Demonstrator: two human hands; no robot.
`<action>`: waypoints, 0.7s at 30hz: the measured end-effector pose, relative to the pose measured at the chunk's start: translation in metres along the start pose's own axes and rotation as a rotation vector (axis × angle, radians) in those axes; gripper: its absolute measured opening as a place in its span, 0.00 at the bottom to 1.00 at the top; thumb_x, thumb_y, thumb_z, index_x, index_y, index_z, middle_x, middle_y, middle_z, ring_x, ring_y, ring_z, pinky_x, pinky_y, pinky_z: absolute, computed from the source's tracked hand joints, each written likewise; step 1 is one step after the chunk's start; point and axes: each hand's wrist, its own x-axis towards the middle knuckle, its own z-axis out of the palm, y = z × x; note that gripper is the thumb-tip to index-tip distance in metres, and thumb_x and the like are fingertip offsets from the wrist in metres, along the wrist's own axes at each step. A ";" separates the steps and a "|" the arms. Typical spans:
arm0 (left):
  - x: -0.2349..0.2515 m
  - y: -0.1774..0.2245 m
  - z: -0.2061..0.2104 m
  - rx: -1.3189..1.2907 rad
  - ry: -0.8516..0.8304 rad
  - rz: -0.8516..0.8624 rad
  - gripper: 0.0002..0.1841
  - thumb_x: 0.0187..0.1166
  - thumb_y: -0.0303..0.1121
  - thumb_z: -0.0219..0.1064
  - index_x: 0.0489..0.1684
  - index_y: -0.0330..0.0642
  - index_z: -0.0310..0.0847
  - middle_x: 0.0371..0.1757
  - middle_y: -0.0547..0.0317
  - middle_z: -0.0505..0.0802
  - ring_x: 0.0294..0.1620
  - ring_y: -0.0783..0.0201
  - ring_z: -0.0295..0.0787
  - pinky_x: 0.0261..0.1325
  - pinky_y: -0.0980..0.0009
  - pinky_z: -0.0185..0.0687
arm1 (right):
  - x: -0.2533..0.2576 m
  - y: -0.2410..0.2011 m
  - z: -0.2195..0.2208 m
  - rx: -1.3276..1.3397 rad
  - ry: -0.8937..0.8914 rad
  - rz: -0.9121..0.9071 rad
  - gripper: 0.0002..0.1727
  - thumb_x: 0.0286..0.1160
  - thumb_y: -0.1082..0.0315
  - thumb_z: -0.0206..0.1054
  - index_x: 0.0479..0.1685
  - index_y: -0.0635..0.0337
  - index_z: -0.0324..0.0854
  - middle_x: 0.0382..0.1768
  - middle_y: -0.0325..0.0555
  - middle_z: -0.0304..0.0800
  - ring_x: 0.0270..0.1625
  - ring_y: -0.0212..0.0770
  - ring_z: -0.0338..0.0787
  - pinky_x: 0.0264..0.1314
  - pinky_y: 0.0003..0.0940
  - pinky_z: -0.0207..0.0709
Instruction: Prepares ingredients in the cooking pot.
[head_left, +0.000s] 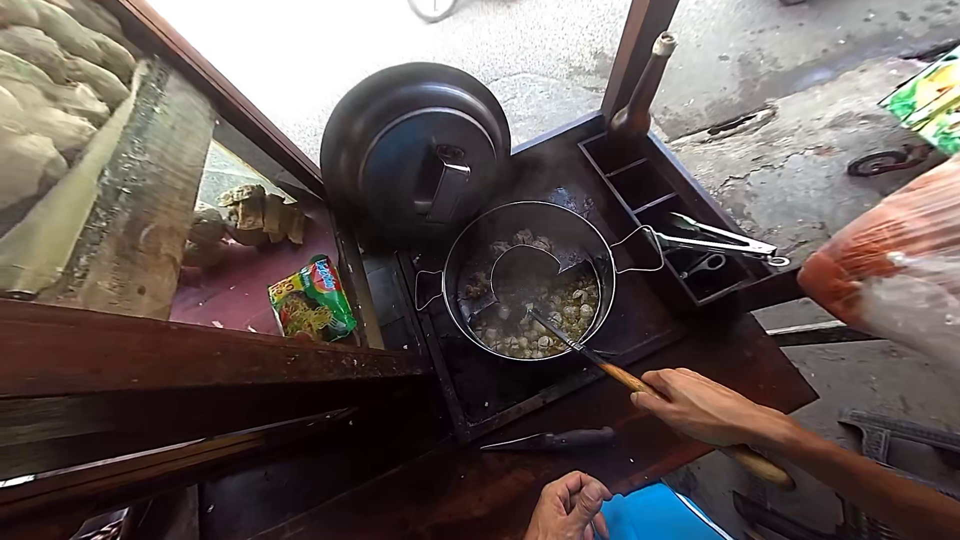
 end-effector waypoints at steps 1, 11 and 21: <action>0.000 -0.001 0.000 0.003 0.004 0.003 0.16 0.90 0.39 0.57 0.50 0.35 0.84 0.24 0.67 0.90 0.18 0.78 0.78 0.25 0.80 0.76 | 0.001 0.002 -0.003 0.119 -0.029 -0.004 0.21 0.91 0.50 0.54 0.37 0.56 0.77 0.20 0.41 0.80 0.20 0.37 0.82 0.27 0.35 0.77; 0.001 -0.002 -0.001 0.015 0.000 0.006 0.16 0.90 0.39 0.56 0.51 0.36 0.84 0.25 0.68 0.90 0.18 0.78 0.78 0.25 0.81 0.76 | 0.001 0.013 -0.035 1.120 -0.359 -0.026 0.21 0.97 0.57 0.42 0.33 0.54 0.72 0.10 0.30 0.67 0.07 0.20 0.70 0.09 0.13 0.66; 0.002 -0.002 -0.002 0.011 0.006 -0.002 0.15 0.90 0.39 0.56 0.50 0.36 0.84 0.25 0.68 0.90 0.18 0.79 0.78 0.24 0.81 0.75 | -0.016 0.012 -0.029 1.024 -0.291 -0.116 0.22 0.96 0.59 0.43 0.30 0.55 0.75 0.10 0.32 0.70 0.08 0.23 0.73 0.10 0.15 0.69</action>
